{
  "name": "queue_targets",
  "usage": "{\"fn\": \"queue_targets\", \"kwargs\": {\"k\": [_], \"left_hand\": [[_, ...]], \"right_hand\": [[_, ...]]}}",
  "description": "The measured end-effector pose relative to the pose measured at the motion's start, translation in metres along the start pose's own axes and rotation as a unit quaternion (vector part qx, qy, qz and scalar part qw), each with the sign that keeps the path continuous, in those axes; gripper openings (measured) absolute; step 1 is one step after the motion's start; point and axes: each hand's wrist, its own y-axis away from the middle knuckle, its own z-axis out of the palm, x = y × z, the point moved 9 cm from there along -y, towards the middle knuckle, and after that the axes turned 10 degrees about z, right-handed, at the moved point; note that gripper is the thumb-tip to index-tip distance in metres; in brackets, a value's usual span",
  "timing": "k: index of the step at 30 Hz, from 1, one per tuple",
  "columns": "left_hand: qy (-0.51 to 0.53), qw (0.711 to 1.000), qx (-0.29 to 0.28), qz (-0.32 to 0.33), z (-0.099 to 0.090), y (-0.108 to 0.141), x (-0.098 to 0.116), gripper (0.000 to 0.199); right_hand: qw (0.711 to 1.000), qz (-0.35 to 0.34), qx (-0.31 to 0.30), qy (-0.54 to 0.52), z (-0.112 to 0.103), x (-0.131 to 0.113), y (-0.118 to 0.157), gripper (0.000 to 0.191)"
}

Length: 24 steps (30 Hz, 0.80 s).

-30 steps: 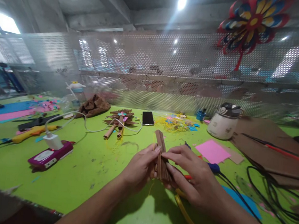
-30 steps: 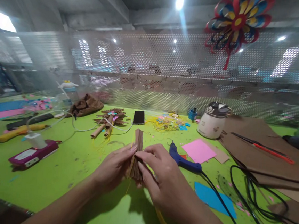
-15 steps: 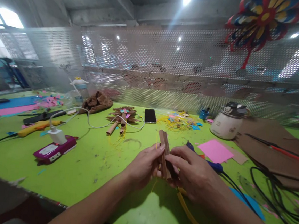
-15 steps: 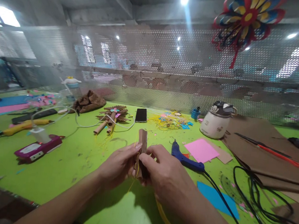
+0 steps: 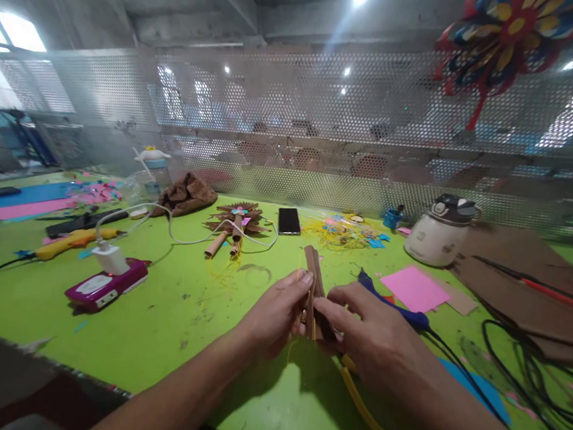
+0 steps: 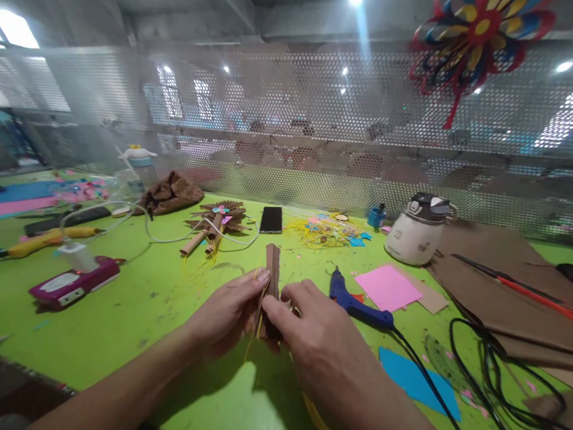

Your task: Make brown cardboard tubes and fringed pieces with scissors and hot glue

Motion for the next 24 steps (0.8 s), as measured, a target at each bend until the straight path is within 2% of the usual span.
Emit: {"fn": "queue_targets", "kwargs": {"k": [5, 9, 12, 14, 17, 19, 22, 24], "left_hand": [[-0.013, 1.000, -0.008, -0.014, 0.002, 0.002, -0.001, 0.019], [-0.015, 1.000, -0.004, -0.007, 0.002, 0.002, 0.002, 0.020], [-0.010, 0.999, -0.039, -0.019, 0.007, 0.004, 0.001, 0.019], [-0.004, 0.997, -0.074, -0.029, 0.012, 0.005, 0.000, 0.020], [-0.008, 0.996, -0.083, -0.033, 0.011, 0.005, -0.002, 0.021], [-0.022, 0.997, -0.069, -0.033, 0.007, 0.004, -0.004, 0.020], [-0.043, 0.997, -0.053, -0.035, 0.002, 0.002, -0.005, 0.019], [-0.046, 0.997, -0.051, -0.035, 0.000, 0.002, -0.006, 0.021]], "right_hand": [[0.999, -0.032, 0.003, 0.018, -0.001, -0.006, 0.002, 0.025], [1.000, -0.025, 0.014, -0.006, -0.007, -0.010, 0.006, 0.023], [0.998, -0.023, 0.035, -0.055, -0.017, -0.013, 0.008, 0.024], [0.995, -0.016, 0.072, -0.073, -0.030, -0.008, 0.008, 0.028], [0.991, 0.044, 0.118, -0.049, -0.045, 0.023, 0.003, 0.029], [0.991, 0.092, 0.102, 0.000, -0.044, 0.055, -0.002, 0.025], [0.979, 0.170, 0.002, 0.109, -0.024, 0.110, -0.006, 0.022], [0.967, 0.208, -0.083, 0.123, -0.005, 0.138, -0.004, 0.021]]}}
